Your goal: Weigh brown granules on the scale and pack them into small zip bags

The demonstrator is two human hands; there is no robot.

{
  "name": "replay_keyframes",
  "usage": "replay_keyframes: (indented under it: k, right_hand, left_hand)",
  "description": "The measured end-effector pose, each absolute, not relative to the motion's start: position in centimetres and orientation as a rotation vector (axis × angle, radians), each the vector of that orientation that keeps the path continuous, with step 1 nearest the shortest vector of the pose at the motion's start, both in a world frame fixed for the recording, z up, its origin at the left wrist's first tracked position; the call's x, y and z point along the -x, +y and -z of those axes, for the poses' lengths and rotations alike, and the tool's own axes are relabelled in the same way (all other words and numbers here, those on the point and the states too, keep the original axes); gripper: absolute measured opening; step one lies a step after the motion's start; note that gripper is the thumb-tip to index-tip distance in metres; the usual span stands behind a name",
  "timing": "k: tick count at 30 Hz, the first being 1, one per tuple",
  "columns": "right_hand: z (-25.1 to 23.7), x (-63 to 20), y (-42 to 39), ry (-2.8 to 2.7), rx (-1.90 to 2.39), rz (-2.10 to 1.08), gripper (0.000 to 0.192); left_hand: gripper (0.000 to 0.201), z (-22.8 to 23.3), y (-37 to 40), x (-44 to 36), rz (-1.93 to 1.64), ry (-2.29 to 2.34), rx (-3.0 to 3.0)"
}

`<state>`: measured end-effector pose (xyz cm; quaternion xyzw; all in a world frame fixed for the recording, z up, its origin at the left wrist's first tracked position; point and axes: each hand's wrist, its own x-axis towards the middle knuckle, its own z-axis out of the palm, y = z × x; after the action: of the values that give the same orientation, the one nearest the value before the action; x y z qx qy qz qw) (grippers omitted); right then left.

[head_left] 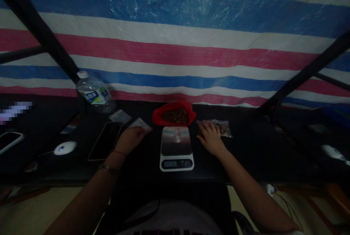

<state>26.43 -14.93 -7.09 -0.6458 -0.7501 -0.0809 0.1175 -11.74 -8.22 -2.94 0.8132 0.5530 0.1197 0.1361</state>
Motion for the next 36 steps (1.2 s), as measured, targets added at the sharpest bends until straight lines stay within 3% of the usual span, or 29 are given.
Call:
replay_keyframes:
  k: [8, 14, 20, 30, 36]
  right_hand:
    - [0.4, -22.2, -13.4, -2.180, 1.375, 0.320, 0.040]
    - [-2.3, -17.2, -12.5, -2.331, 1.095, 0.153, 0.034]
    - [-2.3, -13.4, -10.8, -2.147, 0.994, -0.104, 0.027]
    - [-0.7, -15.0, -8.0, -1.939, 1.106, -0.099, 0.027]
    - [0.7, -17.3, -7.7, -1.815, 1.190, -0.077, 0.019]
  left_hand:
    - [0.031, 3.7, -7.3, 12.7, -0.372, 1.817, -2.007]
    - [0.040, 2.7, -7.3, 13.2, -0.488, 1.742, -1.783]
    - [0.056, 0.1, -8.4, 12.1, -0.993, 1.352, -1.422]
    - [0.033, -1.1, -4.1, 2.8, -1.005, 0.881, -1.639]
    - [0.028, -0.2, -2.8, -0.2, -1.060, 0.906, -1.696]
